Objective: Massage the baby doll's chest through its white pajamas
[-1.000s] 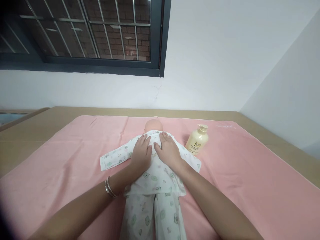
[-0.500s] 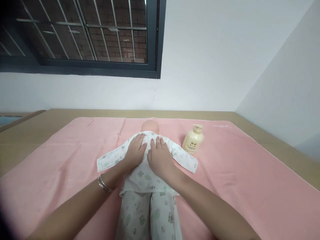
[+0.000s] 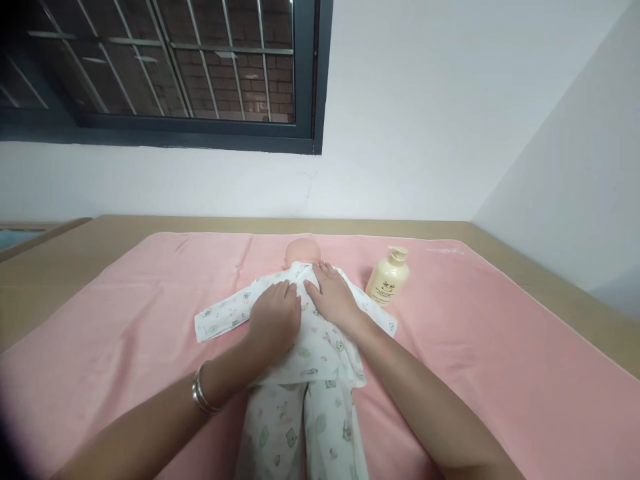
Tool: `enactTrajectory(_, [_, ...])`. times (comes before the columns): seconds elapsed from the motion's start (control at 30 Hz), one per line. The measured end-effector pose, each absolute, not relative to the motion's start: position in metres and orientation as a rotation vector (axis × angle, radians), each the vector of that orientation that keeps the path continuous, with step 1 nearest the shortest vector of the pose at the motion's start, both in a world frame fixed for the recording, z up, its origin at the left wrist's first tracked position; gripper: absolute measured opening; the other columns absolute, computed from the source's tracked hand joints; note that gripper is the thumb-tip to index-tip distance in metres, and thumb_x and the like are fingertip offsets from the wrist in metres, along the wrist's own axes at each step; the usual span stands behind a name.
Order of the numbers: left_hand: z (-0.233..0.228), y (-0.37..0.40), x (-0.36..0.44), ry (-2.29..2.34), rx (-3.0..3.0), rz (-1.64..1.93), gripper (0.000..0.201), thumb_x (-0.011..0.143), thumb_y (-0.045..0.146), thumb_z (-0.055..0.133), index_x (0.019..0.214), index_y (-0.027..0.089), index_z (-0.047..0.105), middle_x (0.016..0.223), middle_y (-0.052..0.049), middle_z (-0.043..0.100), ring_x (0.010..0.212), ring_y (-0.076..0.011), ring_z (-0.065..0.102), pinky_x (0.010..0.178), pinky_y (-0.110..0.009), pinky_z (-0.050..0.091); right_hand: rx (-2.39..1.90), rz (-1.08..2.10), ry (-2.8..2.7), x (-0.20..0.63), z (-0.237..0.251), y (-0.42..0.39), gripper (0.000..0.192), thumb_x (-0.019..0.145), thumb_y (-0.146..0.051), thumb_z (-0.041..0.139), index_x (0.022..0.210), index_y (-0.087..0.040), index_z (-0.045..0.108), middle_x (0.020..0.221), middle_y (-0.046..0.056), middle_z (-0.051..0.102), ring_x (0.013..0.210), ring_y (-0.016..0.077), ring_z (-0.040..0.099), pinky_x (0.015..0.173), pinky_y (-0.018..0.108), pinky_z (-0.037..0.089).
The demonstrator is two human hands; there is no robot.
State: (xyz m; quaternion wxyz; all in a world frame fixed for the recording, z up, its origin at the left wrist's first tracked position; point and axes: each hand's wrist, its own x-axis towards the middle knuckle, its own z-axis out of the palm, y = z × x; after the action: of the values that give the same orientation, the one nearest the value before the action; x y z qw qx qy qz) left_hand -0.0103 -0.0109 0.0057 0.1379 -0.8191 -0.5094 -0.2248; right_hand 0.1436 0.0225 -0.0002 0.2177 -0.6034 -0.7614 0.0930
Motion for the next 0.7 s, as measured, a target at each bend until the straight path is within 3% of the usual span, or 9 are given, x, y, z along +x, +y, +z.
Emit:
enactTrajectory(0.13, [0.01,-0.011,-0.011,-1.57,-2.369,-0.703,0.023,0.092,0.023,0.041,0.089,0.014,0.062,0.087,-0.011,0.064,0.086,-0.026,0.061,0.078,-0.04,0.049,-1.706,0.177,-2.107,0.137,0.0,0.013,0.057,0.099,-0.038,0.026,0.145,-0.006,0.034,0.152,0.016,0.033,0.143,0.0262,0.025,0.117,0.043,0.021])
enactTrajectory(0.4, [0.017,0.024,-0.028,-1.605,-2.573,-0.822,0.035,0.096,0.029,0.031,0.086,0.019,0.063,0.091,-0.008,0.069,0.092,-0.0233,0.062,0.086,-0.039,0.048,-1.742,-0.247,-2.202,0.11,0.005,-0.029,0.05,0.098,-0.026,0.026,0.135,0.0,0.048,0.138,0.022,0.05,0.131,0.0295,0.045,0.11,0.042,0.034])
enactTrajectory(0.5, [0.011,0.029,-0.027,-1.591,-2.629,-0.914,0.034,0.097,0.03,0.031,0.095,0.019,0.062,0.1,-0.008,0.068,0.098,-0.0217,0.061,0.09,-0.038,0.048,-1.731,-0.279,-2.233,0.108,0.007,-0.035,0.049,0.098,-0.023,0.025,0.132,-0.001,0.052,0.135,0.022,0.054,0.128,0.0292,0.049,0.109,0.041,0.036])
enactTrajectory(0.7, [-0.016,0.023,-0.016,-1.577,-2.474,-0.95,0.038,0.095,0.028,0.035,0.124,0.01,0.052,0.131,-0.018,0.056,0.128,-0.029,0.046,0.109,-0.051,0.034,-1.729,-0.107,-2.204,0.12,0.016,-0.023,0.044,0.098,-0.027,0.029,0.129,-0.012,0.056,0.134,0.014,0.057,0.128,0.0249,0.049,0.106,0.037,0.038])
